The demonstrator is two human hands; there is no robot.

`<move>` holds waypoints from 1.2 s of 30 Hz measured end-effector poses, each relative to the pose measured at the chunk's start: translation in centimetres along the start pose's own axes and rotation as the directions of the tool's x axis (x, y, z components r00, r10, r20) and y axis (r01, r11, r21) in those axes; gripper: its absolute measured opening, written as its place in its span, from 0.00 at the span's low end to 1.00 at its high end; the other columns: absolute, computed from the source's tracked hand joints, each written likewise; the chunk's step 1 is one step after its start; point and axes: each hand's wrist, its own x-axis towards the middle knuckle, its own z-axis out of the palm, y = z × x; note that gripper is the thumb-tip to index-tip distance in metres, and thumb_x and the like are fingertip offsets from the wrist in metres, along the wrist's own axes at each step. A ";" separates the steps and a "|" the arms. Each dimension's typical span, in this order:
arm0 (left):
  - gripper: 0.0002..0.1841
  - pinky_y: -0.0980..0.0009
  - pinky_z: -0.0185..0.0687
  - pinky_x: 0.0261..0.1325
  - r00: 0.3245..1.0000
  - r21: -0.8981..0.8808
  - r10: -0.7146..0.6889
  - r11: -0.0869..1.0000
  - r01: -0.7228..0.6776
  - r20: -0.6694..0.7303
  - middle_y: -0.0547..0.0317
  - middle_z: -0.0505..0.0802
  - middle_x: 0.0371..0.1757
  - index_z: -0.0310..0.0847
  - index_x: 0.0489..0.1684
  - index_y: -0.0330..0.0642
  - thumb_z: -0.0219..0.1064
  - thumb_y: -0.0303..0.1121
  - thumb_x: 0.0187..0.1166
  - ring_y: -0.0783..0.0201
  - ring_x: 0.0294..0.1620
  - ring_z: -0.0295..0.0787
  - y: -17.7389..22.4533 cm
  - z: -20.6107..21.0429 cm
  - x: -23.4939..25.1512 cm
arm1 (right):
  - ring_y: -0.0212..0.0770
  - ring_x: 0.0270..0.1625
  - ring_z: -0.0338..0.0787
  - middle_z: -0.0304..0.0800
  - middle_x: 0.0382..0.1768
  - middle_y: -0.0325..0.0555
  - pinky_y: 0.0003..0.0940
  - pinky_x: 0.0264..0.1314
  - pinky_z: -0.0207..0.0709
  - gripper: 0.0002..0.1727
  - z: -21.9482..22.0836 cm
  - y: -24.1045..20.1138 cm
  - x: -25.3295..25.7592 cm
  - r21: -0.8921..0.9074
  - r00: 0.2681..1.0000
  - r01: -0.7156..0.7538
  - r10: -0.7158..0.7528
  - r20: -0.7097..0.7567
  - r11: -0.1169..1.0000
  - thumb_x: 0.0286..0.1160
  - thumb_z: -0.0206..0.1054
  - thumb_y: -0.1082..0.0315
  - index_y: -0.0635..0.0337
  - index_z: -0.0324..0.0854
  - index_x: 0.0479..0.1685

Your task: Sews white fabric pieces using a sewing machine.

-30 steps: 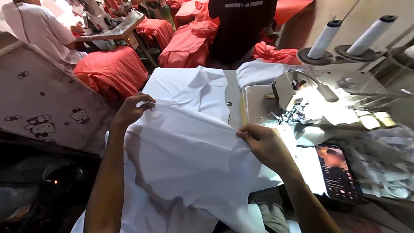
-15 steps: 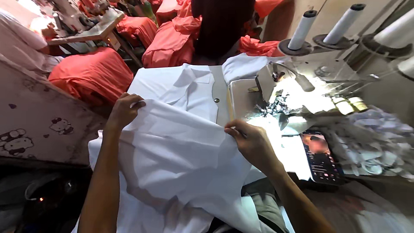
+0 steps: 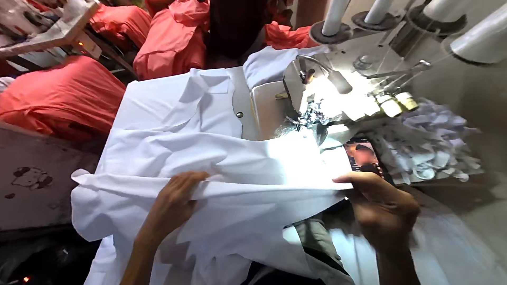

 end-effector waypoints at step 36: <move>0.14 0.49 0.82 0.70 0.996 -0.034 -0.068 0.997 0.067 -0.052 0.48 0.89 0.64 0.86 0.61 0.39 0.60 0.33 0.85 0.52 0.69 0.85 0.9 -1.4 11.2 | 0.21 0.32 0.89 0.94 0.32 0.31 0.19 0.37 0.85 0.06 4.6 3.9 3.6 -0.207 0.948 -0.296 0.260 -0.185 0.933 0.74 0.74 0.62 0.52 0.92 0.40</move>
